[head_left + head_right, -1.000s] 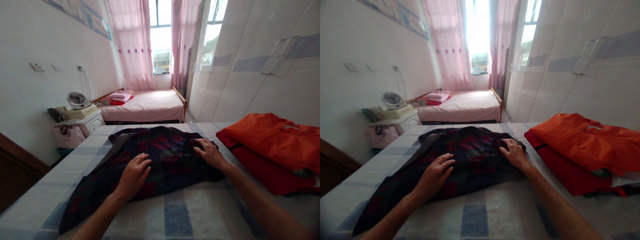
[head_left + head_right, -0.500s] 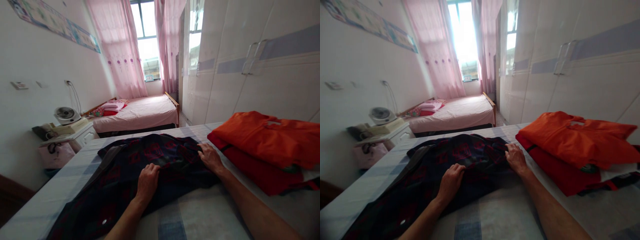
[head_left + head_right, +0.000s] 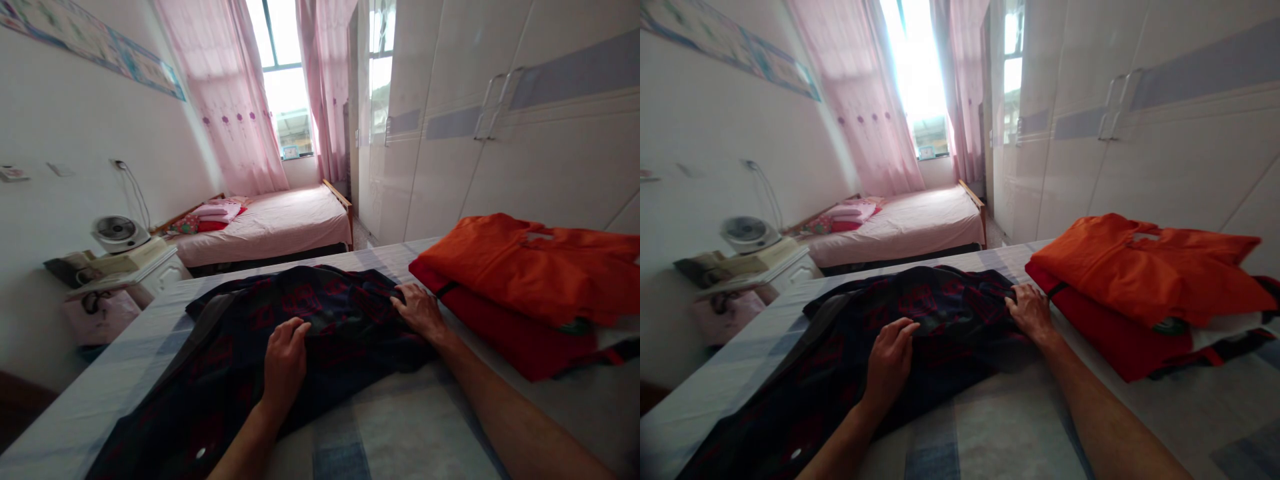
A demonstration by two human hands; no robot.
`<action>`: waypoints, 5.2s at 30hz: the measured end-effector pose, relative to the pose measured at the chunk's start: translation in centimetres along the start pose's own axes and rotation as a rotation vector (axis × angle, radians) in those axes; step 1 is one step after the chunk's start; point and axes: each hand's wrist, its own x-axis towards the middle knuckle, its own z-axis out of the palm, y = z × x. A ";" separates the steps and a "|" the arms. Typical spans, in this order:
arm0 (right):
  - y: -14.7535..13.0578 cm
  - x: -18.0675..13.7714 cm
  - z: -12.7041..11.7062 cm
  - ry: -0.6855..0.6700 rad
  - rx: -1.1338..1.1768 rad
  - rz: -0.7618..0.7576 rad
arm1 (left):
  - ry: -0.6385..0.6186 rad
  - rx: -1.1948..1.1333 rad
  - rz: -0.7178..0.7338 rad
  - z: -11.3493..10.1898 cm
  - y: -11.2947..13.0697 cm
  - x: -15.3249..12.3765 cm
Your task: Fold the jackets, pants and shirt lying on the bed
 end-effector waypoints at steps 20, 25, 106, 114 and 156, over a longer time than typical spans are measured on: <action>-1.8 1.1 -5.5 0.027 0.018 -0.004 | -0.339 -0.209 -0.077 0.0 0.7 0.2; -3.8 1.1 -7.8 0.342 0.209 -0.036 | -0.345 -0.214 -0.090 0.1 0.6 0.3; -9.7 -7.1 -5.8 -0.591 0.385 -0.587 | 0.149 -0.822 -1.075 -12.1 -5.2 -4.0; -10.1 -7.8 -5.9 -0.569 0.365 -0.674 | 0.210 -1.019 -1.075 -11.4 -4.2 -0.7; -6.7 -6.3 -4.7 -0.373 0.219 -0.501 | -0.203 0.035 -0.260 -8.7 -0.2 -0.1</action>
